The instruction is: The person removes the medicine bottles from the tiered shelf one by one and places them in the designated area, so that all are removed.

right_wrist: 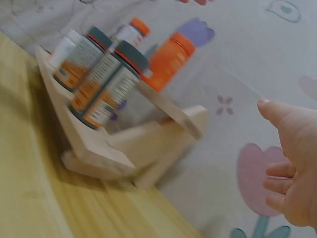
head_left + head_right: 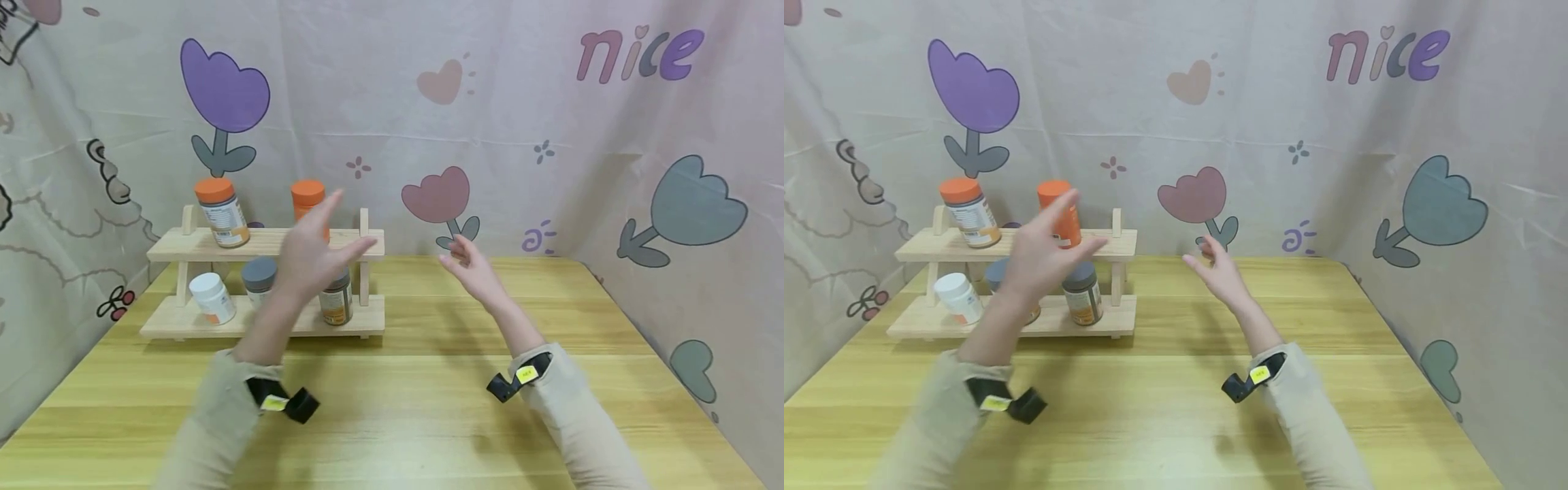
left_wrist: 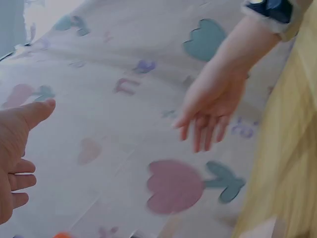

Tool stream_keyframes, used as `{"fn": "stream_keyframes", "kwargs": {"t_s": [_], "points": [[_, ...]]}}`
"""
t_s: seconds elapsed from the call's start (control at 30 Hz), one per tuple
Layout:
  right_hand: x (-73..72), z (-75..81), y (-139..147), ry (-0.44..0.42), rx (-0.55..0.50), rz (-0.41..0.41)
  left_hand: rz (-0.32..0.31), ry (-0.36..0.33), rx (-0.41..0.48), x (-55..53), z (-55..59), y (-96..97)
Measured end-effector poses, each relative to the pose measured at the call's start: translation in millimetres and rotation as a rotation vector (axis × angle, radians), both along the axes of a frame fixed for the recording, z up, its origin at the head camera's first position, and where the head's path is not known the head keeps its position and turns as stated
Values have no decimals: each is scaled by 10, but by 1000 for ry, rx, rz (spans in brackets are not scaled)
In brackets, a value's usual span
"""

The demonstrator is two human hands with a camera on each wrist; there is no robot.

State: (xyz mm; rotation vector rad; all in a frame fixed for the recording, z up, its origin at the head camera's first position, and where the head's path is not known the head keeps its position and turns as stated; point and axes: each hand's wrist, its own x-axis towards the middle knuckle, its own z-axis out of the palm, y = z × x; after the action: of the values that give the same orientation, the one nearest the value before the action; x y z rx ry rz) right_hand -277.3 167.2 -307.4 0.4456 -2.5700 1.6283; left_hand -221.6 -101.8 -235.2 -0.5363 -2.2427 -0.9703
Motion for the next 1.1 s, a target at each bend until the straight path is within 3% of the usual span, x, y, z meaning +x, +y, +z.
{"fn": "stream_keyframes", "kwargs": {"t_s": [0.23, 0.43, 0.53, 0.7, 0.93, 1.0, 1.1], "points": [[15, -249, -280, -56, -89, 82, 112, -188, 325, 254, -51, -733], [44, -434, -511, -120, -115, 138, 181, -201, 458, 210, -276, -1457], [63, -534, -591, -154, -116, 159, 219, -247, 461, 177, -445, -1812], [109, -710, -709, -203, -105, 202, 282, -389, 387, 163, -783, -2272], [153, -888, -836, -218, 10, 197, 284, -569, 321, 121, -1310, -2697], [151, -922, -869, -211, 38, 190, 307, -636, 281, 100, -1424, -2778], [142, -964, -911, -204, 53, 183, 288, -702, 212, 78, -1542, -2864]]}}
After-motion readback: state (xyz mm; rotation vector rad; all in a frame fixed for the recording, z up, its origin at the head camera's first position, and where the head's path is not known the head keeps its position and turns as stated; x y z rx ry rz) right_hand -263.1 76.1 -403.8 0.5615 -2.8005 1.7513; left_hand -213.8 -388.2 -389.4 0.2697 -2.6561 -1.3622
